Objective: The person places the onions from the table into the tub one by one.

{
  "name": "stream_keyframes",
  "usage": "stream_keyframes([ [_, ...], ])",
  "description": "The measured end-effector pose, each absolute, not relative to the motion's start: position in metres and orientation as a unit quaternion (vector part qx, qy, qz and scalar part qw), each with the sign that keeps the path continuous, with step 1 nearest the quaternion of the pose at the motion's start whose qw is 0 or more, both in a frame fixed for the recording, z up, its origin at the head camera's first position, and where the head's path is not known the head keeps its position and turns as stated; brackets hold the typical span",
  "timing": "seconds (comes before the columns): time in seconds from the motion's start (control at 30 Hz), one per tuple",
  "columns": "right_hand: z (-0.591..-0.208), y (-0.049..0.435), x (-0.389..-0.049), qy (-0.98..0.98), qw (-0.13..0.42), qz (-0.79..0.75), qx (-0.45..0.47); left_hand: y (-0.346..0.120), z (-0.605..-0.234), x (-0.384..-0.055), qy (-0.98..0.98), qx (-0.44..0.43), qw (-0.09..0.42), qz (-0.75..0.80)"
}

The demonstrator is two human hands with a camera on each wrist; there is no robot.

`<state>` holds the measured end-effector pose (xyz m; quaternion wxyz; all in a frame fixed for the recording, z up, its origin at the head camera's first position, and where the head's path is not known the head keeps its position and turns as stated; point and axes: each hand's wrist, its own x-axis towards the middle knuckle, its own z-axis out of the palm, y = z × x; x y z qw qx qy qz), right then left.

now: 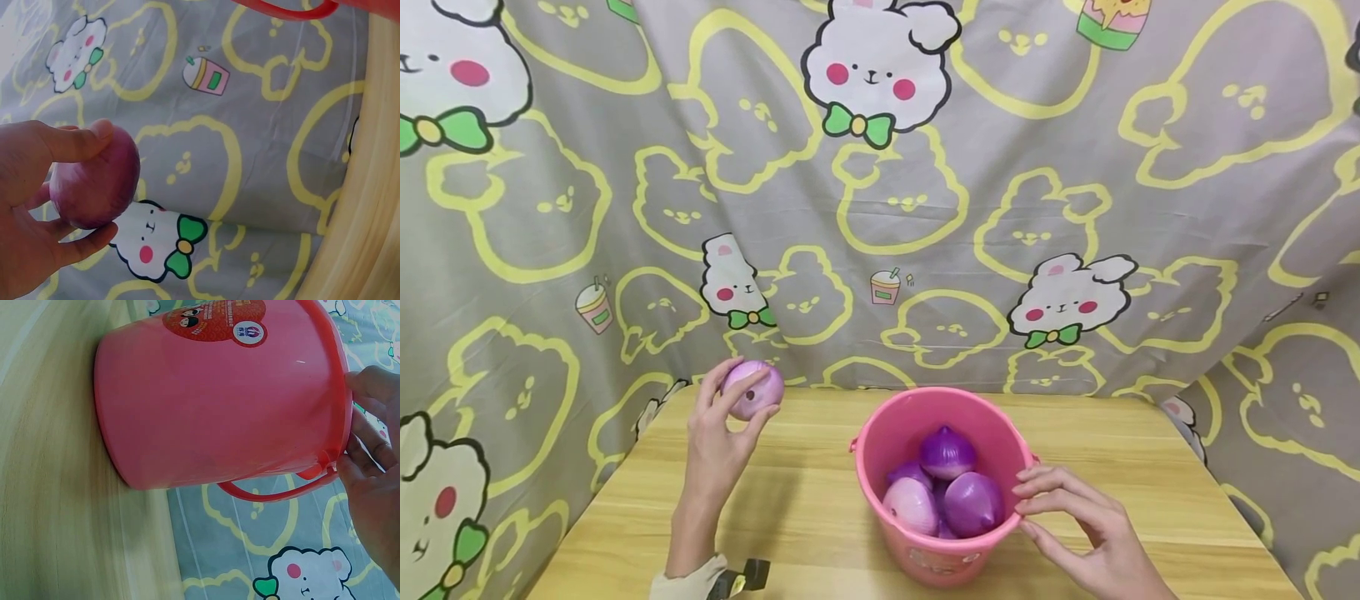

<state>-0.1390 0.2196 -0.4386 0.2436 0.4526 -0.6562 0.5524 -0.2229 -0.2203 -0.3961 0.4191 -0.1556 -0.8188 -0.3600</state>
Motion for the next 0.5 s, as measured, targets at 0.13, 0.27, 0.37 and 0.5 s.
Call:
stream_keyframes([
  [0.13,-0.4385,0.2188,-0.1398,-0.653,0.242,0.553,0.457,-0.2197,-0.3955,-0.2223,-0.814,-0.161,0.427,-0.36],
  [0.27,-0.4411,0.2205,-0.1423,-0.645,0.246,0.551,0.469,-0.2194,-0.3943,-0.2218,-0.808,-0.168,0.432,-0.363],
  [0.37,-0.4436,0.2217,-0.144,-0.64,0.247,0.551,0.475,-0.2186,-0.3919,-0.2205,-0.805,-0.171,0.428,-0.373],
  [0.5,-0.445,0.2224,-0.1443,-0.641,0.243,0.553,0.473,-0.2167,-0.3877,-0.2179,-0.805,-0.171,0.418,-0.385],
])
